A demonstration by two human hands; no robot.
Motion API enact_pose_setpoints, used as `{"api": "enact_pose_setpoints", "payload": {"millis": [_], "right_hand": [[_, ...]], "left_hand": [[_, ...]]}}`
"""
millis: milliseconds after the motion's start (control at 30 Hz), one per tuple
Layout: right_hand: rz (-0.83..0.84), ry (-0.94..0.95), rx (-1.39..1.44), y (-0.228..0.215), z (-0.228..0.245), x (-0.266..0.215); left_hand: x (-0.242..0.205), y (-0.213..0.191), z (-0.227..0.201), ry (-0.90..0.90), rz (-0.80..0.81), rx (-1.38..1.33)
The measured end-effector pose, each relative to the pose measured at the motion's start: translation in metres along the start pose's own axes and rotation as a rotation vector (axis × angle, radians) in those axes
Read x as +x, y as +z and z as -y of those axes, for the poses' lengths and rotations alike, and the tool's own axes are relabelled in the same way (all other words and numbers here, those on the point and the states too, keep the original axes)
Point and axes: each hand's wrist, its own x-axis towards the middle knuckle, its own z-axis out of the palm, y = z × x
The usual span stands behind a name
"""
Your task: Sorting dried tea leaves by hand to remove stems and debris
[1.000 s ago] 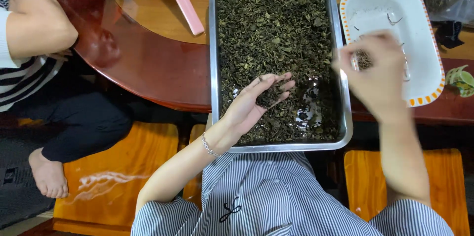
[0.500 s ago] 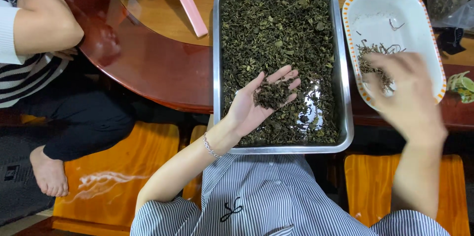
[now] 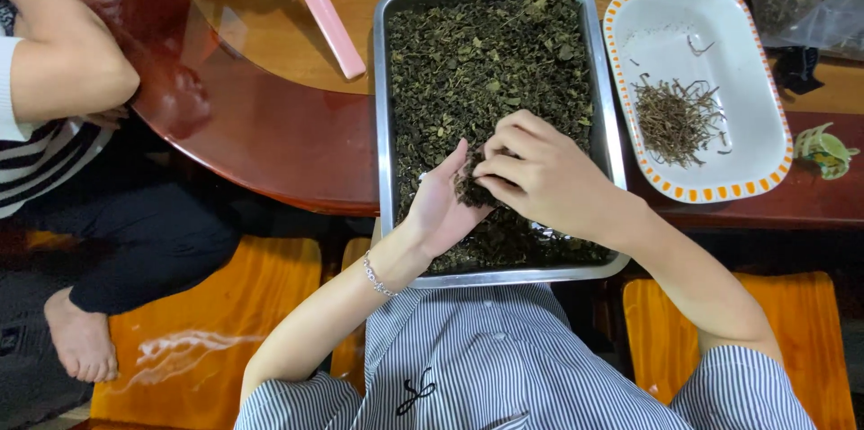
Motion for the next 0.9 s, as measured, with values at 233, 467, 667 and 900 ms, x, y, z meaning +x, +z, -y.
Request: {"api": "enact_pose_setpoints", "payload": {"millis": [233, 467, 667, 900], "right_hand": [[-0.005, -0.045, -0.011, 0.018, -0.011, -0.004], [-0.024, -0.065, -0.054, 0.043, -0.022, -0.006], [-0.087, -0.053, 0.0, 0.062, -0.034, -0.012], [-0.072, -0.03, -0.051, 0.047, -0.018, -0.012]], "left_hand": [[-0.003, 0.012, -0.002, -0.026, -0.05, 0.026], [-0.002, 0.019, -0.002, 0.02, -0.148, 0.152], [0.005, 0.002, -0.005, 0.047, -0.245, 0.26], [-0.002, 0.06, 0.001, -0.008, -0.493, 0.345]]}}
